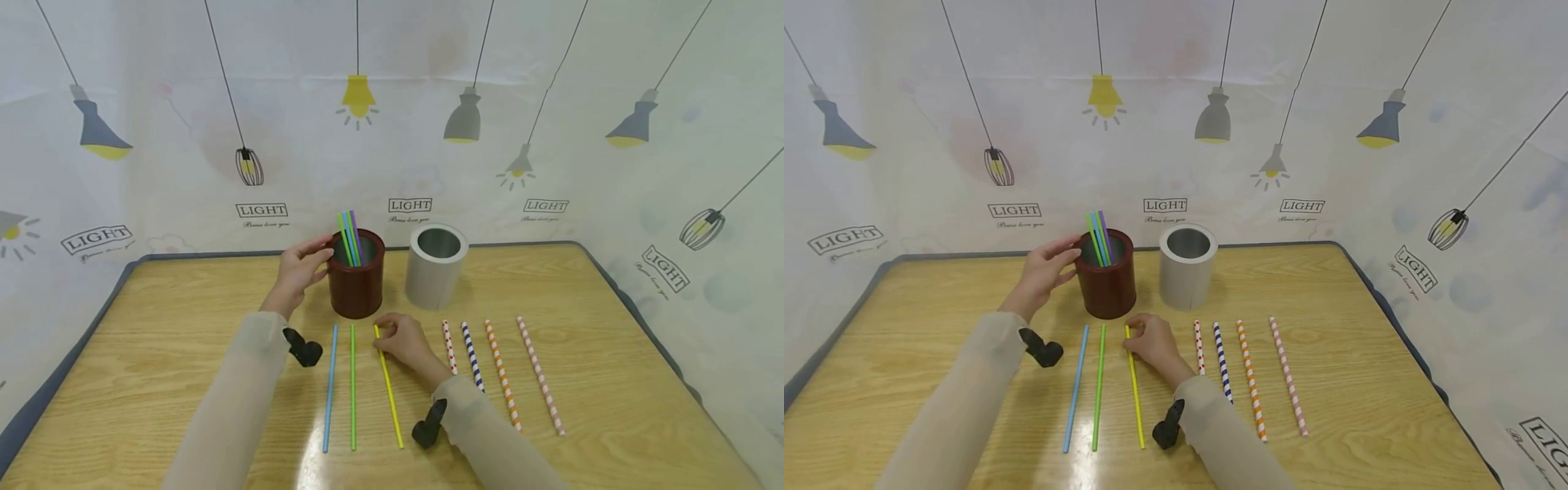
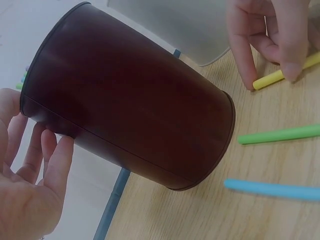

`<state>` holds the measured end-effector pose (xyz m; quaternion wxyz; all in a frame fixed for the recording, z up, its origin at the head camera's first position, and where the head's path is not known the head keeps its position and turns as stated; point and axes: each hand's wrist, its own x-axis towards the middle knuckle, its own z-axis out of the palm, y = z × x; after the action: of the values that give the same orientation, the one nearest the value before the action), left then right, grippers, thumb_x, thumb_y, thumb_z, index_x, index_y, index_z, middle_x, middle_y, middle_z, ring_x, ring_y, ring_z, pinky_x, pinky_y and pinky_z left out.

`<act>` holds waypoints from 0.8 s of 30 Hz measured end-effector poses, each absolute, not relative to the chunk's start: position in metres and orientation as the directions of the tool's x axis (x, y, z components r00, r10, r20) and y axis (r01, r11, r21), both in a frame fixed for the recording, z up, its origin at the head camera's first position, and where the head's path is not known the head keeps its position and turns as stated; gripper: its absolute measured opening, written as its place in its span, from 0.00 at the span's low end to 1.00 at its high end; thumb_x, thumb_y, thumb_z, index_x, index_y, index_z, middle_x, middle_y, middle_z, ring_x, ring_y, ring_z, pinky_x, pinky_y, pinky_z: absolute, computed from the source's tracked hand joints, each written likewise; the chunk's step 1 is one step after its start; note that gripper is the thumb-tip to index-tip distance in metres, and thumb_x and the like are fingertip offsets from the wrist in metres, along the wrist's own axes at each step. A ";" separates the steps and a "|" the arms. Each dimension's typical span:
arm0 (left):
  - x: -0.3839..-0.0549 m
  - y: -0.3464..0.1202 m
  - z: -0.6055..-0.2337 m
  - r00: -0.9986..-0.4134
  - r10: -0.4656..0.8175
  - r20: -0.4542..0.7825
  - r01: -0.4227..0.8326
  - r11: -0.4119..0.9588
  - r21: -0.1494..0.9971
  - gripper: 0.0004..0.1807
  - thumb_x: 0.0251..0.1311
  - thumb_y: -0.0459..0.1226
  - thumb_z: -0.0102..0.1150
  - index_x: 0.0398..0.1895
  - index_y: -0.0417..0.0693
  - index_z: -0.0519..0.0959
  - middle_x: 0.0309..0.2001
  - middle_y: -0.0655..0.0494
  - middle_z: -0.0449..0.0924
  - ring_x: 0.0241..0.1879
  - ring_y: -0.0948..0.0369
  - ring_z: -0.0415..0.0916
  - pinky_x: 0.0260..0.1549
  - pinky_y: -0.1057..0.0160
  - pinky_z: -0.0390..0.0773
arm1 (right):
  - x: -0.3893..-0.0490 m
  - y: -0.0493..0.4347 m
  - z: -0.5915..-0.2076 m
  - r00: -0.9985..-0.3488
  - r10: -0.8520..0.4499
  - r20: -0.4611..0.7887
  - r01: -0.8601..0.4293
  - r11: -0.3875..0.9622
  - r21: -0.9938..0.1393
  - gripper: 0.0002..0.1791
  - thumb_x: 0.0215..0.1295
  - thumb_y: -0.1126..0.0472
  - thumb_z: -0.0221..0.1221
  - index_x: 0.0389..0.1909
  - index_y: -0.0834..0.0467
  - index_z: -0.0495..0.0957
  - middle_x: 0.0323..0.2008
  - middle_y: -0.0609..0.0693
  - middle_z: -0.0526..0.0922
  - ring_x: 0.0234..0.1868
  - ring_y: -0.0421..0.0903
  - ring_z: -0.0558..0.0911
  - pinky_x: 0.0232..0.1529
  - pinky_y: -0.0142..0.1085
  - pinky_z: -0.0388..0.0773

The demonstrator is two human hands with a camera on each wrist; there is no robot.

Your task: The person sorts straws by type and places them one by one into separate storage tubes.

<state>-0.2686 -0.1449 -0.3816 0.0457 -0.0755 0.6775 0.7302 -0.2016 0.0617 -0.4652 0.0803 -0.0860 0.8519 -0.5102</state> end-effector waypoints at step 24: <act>-0.268 -0.146 -0.380 -0.986 -0.018 -0.165 -0.164 -0.068 0.984 0.22 0.60 0.37 0.57 0.59 0.48 0.72 0.51 0.55 0.71 0.52 0.60 0.70 0.49 0.56 0.73 | -0.211 0.065 -0.447 -0.961 -0.259 -0.098 0.013 0.312 -0.950 0.18 0.46 0.76 0.56 0.42 0.70 0.76 0.23 0.49 0.73 0.17 0.39 0.70 0.16 0.30 0.71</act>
<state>-0.2682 -0.1460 -0.3803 0.0500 -0.0667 0.6808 0.7277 -0.2108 0.0649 -0.4466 0.1172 -0.0768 0.8014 -0.5815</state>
